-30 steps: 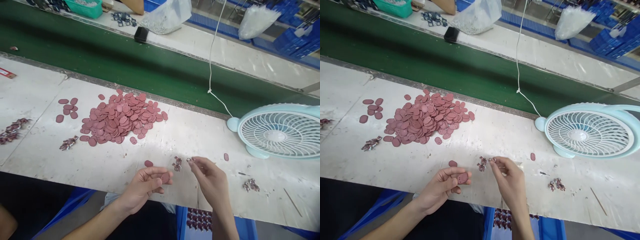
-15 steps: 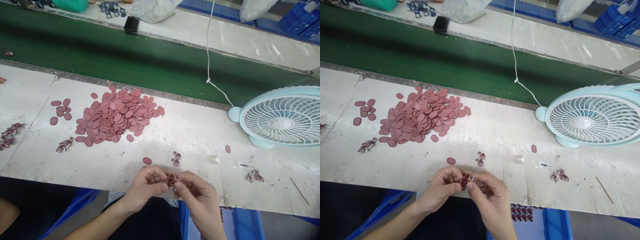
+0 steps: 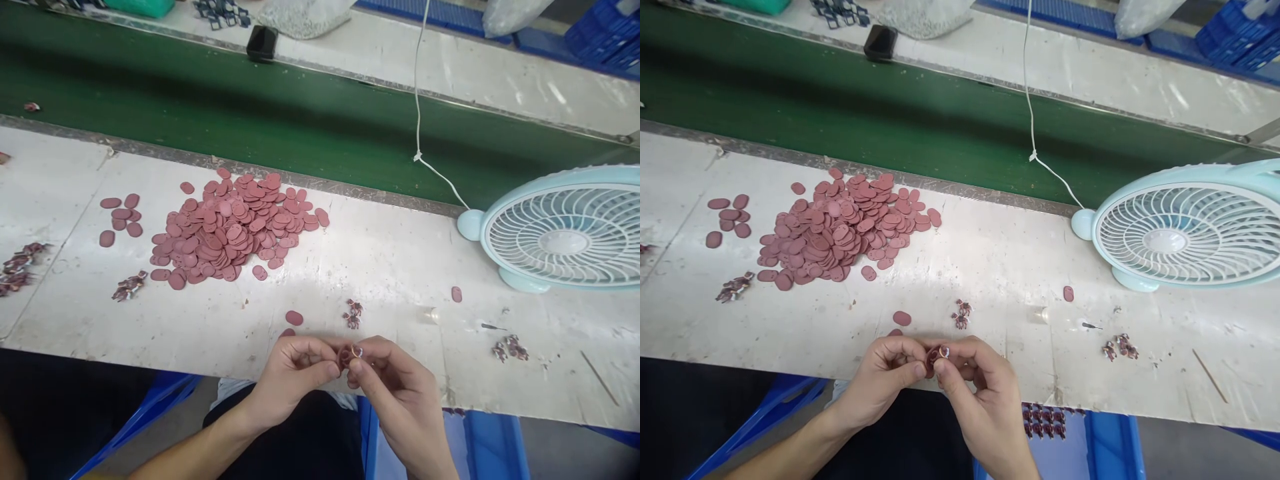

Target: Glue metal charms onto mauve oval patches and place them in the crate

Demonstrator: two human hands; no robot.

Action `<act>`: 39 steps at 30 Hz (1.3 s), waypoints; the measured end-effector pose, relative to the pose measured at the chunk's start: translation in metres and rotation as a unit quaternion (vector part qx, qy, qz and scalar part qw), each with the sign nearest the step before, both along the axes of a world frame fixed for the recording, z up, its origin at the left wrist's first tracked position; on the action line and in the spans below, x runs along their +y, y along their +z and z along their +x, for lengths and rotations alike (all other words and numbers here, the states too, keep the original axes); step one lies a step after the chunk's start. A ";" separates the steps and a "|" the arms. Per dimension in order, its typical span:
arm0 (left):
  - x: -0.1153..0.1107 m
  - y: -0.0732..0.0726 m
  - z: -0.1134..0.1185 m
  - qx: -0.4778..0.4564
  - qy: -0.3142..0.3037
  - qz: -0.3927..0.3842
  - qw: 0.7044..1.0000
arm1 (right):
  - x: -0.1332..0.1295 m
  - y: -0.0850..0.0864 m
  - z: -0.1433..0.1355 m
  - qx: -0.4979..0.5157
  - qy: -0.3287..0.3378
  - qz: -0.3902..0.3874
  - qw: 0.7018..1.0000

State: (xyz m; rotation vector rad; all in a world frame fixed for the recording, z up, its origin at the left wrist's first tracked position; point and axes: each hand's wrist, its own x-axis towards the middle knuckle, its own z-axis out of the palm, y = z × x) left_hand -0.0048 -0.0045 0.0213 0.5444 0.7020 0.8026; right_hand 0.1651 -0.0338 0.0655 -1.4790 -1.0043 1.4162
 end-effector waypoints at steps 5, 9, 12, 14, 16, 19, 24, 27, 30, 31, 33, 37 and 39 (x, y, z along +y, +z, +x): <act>-0.003 0.001 0.002 0.010 0.025 -0.003 1.000 | -0.001 -0.004 -0.006 0.031 -0.030 -0.001 0.999; -0.002 0.002 0.003 0.015 0.031 0.005 0.999 | -0.003 -0.009 -0.008 0.041 -0.041 0.015 0.998; -0.001 0.004 0.002 0.018 0.029 0.014 0.999 | -0.004 -0.011 -0.009 0.043 -0.048 0.026 0.998; -0.001 0.006 0.002 0.023 0.028 0.015 0.999 | -0.004 -0.013 -0.010 0.045 -0.052 0.030 0.997; 0.000 0.007 0.002 0.030 0.026 0.017 0.999 | -0.006 -0.014 -0.011 0.044 -0.056 0.034 0.997; 0.001 0.009 0.001 0.040 0.024 0.022 0.999 | -0.008 -0.015 -0.013 0.041 -0.064 0.042 0.996; 0.000 0.009 0.002 0.046 0.024 0.033 0.998 | -0.008 -0.017 -0.014 0.056 -0.078 0.037 0.995; -0.005 0.005 0.004 0.074 0.042 0.036 0.996 | -0.008 -0.024 -0.012 0.090 -0.069 0.019 0.993; -0.007 0.000 -0.002 0.113 0.043 0.055 0.991 | -0.012 -0.034 -0.006 0.135 -0.067 0.010 0.989; -0.005 -0.002 -0.007 0.136 0.039 0.074 0.987 | -0.015 -0.038 -0.002 0.143 -0.078 0.010 0.987; 0.003 -0.006 -0.022 0.221 0.039 0.137 0.965 | -0.021 -0.044 0.009 0.140 -0.121 0.009 0.983; 0.031 -0.013 -0.057 0.457 0.007 0.342 0.821 | -0.038 -0.050 0.042 0.111 -0.241 0.007 0.964; 0.042 -0.017 -0.066 0.520 -0.049 0.437 0.732 | -0.049 -0.053 0.060 0.091 -0.299 -0.007 0.950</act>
